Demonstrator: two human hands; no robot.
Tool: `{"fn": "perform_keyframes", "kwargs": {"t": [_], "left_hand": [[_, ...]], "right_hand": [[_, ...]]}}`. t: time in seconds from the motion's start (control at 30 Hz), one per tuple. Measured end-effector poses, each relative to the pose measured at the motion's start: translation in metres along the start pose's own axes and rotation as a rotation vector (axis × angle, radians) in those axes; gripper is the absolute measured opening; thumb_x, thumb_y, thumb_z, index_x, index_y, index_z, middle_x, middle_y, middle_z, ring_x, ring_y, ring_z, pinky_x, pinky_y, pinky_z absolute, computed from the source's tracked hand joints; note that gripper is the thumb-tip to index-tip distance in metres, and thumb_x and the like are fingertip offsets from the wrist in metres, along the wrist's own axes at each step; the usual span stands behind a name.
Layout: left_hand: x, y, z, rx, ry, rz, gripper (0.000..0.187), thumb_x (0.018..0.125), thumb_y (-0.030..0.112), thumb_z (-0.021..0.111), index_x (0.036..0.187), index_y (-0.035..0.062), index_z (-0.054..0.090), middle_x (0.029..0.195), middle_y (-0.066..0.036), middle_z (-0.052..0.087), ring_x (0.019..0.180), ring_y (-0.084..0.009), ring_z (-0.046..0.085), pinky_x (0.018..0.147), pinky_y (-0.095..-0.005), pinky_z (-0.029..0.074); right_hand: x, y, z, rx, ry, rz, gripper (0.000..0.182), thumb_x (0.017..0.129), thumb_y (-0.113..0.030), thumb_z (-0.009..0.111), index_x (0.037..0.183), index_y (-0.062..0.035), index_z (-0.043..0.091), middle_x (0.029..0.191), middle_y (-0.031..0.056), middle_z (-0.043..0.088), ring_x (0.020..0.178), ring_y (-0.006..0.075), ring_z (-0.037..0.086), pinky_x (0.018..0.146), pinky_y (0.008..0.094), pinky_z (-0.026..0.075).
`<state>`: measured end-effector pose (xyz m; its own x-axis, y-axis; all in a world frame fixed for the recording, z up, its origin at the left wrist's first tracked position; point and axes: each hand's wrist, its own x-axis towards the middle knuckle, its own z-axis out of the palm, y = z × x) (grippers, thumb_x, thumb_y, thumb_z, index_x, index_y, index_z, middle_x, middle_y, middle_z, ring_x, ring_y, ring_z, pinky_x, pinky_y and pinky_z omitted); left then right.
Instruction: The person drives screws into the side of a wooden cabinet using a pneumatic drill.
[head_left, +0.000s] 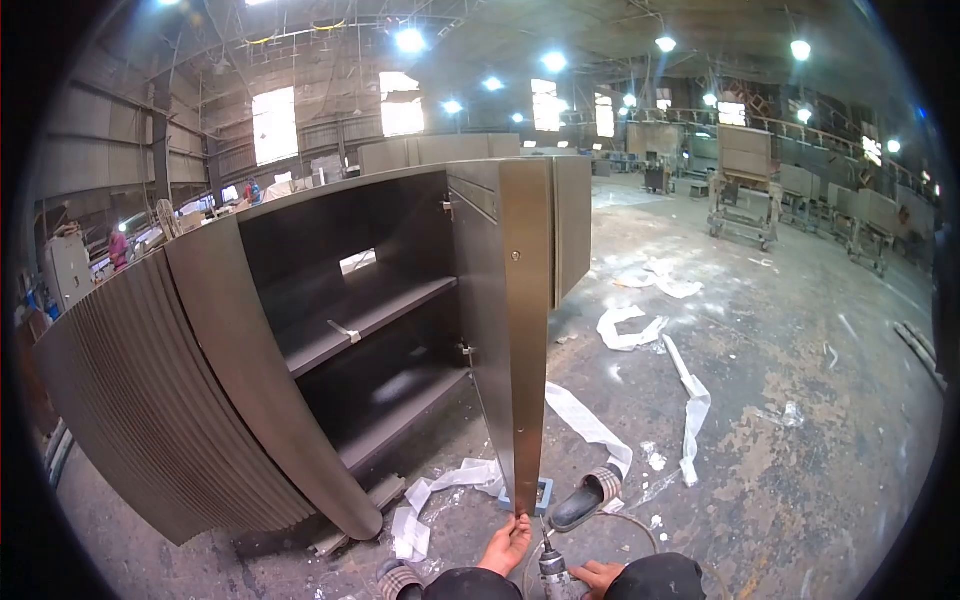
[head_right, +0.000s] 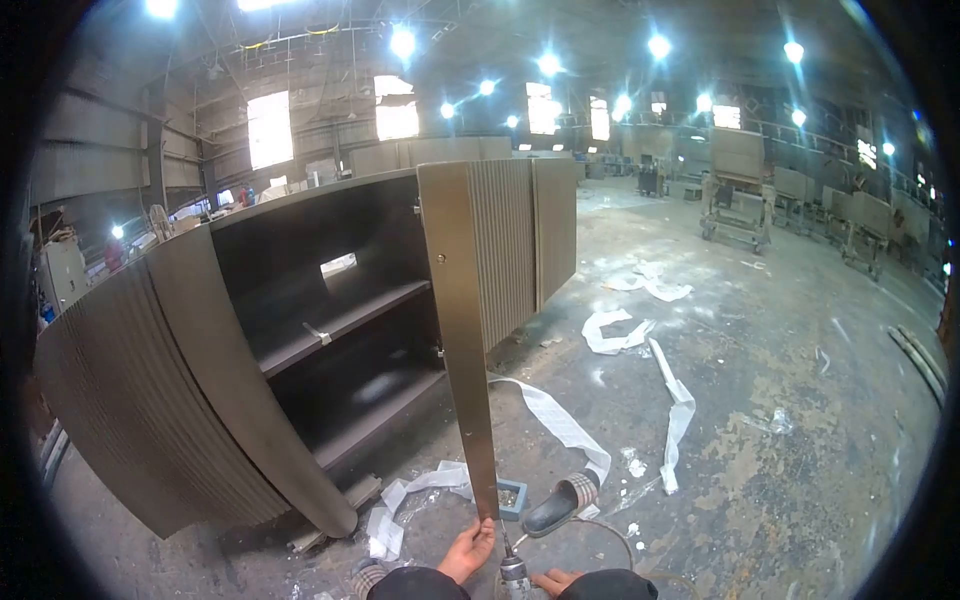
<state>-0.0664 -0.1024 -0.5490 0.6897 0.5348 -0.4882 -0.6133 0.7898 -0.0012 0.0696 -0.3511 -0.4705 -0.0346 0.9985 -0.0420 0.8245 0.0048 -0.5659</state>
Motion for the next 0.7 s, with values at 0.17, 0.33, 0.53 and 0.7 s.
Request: {"fn": "perform_keyframes", "kwargs": {"t": [0.17,0.33,0.53,0.7], "left_hand": [[0.014,0.008,-0.016,-0.026,-0.075,-0.053,0.024,0.103,0.012,0.056,0.118,-0.0059,0.056,0.105,-0.015,0.062,0.089,-0.0229,0.059,0.076,-0.0303,0.053],[-0.045,-0.003,0.020,0.222,-0.057,0.063,0.023,0.100,0.011,0.061,0.120,0.0002,0.062,0.111,-0.009,0.068,0.099,-0.0187,0.065,0.085,-0.0292,0.055],[-0.014,-0.005,0.005,0.114,-0.023,0.067,0.020,0.103,0.013,0.058,0.118,-0.0001,0.054,0.106,-0.011,0.064,0.093,-0.0187,0.062,0.076,-0.0271,0.053],[-0.015,-0.020,0.011,0.088,-0.086,0.150,0.025,0.103,0.025,0.060,0.110,0.0012,0.057,0.094,-0.008,0.063,0.080,-0.0155,0.058,0.069,-0.0266,0.049]], "right_hand": [[0.000,0.038,0.034,0.034,0.083,0.028,0.066,0.070,-0.027,0.076,0.133,-0.0191,0.058,0.118,0.0146,0.058,0.088,0.0358,0.063,0.073,0.0455,0.051],[0.002,0.017,0.022,-0.255,0.295,-0.140,0.062,0.059,-0.035,0.078,0.119,-0.0215,0.069,0.097,0.0070,0.064,0.070,0.0320,0.064,0.059,0.0442,0.051],[0.006,-0.019,0.006,-0.209,0.424,-0.092,0.066,0.053,-0.018,0.067,0.119,-0.0156,0.068,0.097,0.0063,0.063,0.068,0.0315,0.058,0.062,0.0411,0.050],[0.014,-0.028,-0.007,-0.108,0.469,-0.133,0.062,0.051,-0.013,0.066,0.114,-0.0109,0.070,0.089,0.0048,0.062,0.065,0.0289,0.058,0.059,0.0384,0.047]]}}
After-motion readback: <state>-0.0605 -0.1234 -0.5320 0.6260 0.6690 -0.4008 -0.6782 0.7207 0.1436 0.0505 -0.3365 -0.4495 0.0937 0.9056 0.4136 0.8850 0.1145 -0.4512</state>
